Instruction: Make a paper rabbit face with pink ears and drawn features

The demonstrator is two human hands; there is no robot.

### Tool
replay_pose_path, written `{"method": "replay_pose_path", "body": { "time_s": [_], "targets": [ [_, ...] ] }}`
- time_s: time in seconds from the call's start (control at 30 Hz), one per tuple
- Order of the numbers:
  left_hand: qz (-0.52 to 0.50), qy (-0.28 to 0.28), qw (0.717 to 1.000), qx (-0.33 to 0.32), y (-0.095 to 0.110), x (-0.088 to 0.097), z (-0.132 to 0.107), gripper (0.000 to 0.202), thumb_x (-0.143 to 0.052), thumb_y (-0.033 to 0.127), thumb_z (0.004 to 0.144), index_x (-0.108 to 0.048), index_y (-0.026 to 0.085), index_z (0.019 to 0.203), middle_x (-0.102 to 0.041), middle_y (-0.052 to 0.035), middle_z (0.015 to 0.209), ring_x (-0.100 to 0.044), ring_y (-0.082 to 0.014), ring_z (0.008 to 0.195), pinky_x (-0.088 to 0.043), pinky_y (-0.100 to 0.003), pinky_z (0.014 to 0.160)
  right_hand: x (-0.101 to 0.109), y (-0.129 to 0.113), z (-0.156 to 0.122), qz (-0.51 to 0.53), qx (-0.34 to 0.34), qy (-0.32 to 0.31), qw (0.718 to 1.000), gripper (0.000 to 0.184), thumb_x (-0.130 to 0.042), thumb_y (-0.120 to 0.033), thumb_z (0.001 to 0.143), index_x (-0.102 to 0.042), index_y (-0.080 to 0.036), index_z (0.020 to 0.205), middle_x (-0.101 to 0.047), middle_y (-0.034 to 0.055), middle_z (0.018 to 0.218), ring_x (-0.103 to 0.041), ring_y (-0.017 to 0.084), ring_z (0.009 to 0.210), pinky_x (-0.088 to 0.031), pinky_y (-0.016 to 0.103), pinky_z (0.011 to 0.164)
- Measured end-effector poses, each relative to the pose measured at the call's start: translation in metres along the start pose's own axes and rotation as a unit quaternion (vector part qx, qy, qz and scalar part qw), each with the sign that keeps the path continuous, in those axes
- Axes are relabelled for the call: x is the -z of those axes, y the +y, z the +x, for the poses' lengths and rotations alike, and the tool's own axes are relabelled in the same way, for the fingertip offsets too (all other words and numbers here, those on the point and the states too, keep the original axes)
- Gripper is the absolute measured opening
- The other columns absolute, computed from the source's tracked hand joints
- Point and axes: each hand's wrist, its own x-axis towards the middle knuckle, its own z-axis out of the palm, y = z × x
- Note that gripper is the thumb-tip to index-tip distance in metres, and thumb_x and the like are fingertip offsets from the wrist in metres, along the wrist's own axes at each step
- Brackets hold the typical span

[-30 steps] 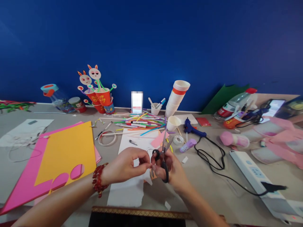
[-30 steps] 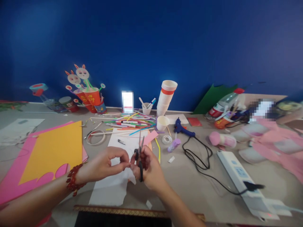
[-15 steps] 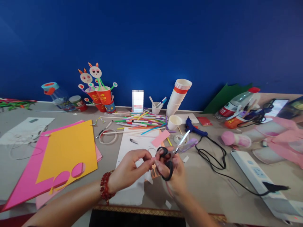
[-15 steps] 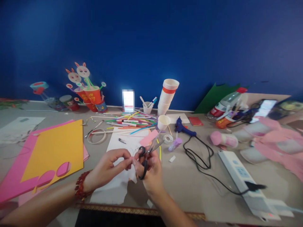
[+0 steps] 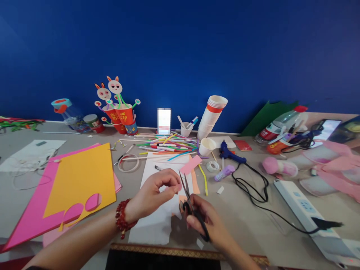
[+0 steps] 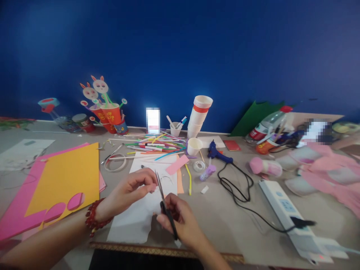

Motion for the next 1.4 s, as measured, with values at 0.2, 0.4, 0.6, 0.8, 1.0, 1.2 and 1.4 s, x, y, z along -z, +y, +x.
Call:
{"method": "replay_pose_path", "body": {
  "time_s": [0.2, 0.4, 0.6, 0.8, 1.0, 1.2, 1.4],
  "targets": [
    [-0.060, -0.034, 0.997, 0.027, -0.001, -0.004, 0.003, 0.024, -0.057, 0.029, 0.091, -0.059, 0.016, 0.072, -0.062, -0.0037, 0.081, -0.058, -0.0154, 0.079, -0.045, -0.027, 0.075, -0.001, 0.006, -0.001, 0.001, 0.001, -0.007, 1.000, 0.057, -0.069, -0.070, 0.071, -0.038, -0.022, 0.075, -0.039, -0.0056, 0.067, -0.036, 0.009, 0.057, -0.030, 0.021, 0.052],
    [-0.079, -0.036, 0.995, 0.045, 0.000, -0.005, 0.004, 0.028, -0.059, 0.035, 0.090, -0.059, 0.015, 0.070, -0.063, -0.0043, 0.077, -0.058, -0.0153, 0.075, -0.045, -0.027, 0.072, 0.000, 0.009, -0.001, 0.007, -0.014, 0.001, 1.000, 0.059, -0.070, -0.072, 0.069, -0.037, -0.022, 0.073, -0.039, -0.0065, 0.064, -0.036, 0.008, 0.053, -0.031, 0.020, 0.050],
    [-0.133, -0.042, 0.988, 0.063, -0.001, -0.005, 0.004, 0.025, -0.061, 0.031, 0.089, -0.058, 0.015, 0.070, -0.064, -0.0034, 0.076, -0.059, -0.0146, 0.074, -0.046, -0.026, 0.073, -0.001, 0.009, 0.000, 0.001, -0.015, 0.011, 1.000, 0.058, -0.070, -0.070, 0.069, -0.038, -0.022, 0.073, -0.039, -0.0065, 0.063, -0.036, 0.008, 0.053, -0.031, 0.019, 0.048],
    [-0.163, -0.036, 0.983, 0.074, -0.003, -0.007, 0.004, 0.024, -0.062, 0.029, 0.088, -0.057, 0.015, 0.071, -0.063, -0.0026, 0.076, -0.059, -0.0137, 0.073, -0.045, -0.026, 0.072, -0.001, 0.010, -0.001, 0.001, -0.020, 0.015, 1.000, 0.058, -0.071, -0.069, 0.069, -0.037, -0.022, 0.071, -0.040, -0.0071, 0.061, -0.034, 0.007, 0.052, -0.029, 0.018, 0.047],
    [-0.161, -0.036, 0.983, 0.075, -0.002, -0.007, 0.005, 0.024, -0.062, 0.030, 0.088, -0.058, 0.014, 0.071, -0.063, -0.0029, 0.077, -0.059, -0.0140, 0.074, -0.045, -0.026, 0.073, -0.002, 0.009, 0.000, -0.001, -0.027, 0.025, 0.999, 0.057, -0.072, -0.067, 0.070, -0.037, -0.022, 0.070, -0.041, -0.0070, 0.060, -0.034, 0.007, 0.051, -0.029, 0.019, 0.047],
    [-0.155, -0.035, 0.984, 0.076, -0.004, -0.007, 0.005, 0.023, -0.062, 0.030, 0.088, -0.059, 0.014, 0.072, -0.063, -0.0030, 0.077, -0.059, -0.0143, 0.074, -0.045, -0.026, 0.073, -0.001, 0.010, 0.001, -0.002, -0.023, 0.027, 0.999, 0.057, -0.075, -0.065, 0.068, -0.038, -0.021, 0.070, -0.042, -0.0070, 0.061, -0.035, 0.007, 0.052, -0.028, 0.019, 0.048],
    [-0.157, -0.033, 0.984, 0.073, -0.005, -0.008, 0.004, 0.023, -0.062, 0.030, 0.089, -0.059, 0.014, 0.072, -0.063, -0.0031, 0.077, -0.059, -0.0144, 0.075, -0.045, -0.026, 0.073, -0.001, 0.011, 0.001, 0.001, -0.031, 0.031, 0.999, 0.058, -0.073, -0.067, 0.068, -0.038, -0.022, 0.070, -0.041, -0.0072, 0.059, -0.034, 0.007, 0.051, -0.028, 0.019, 0.046]
  ]
}}
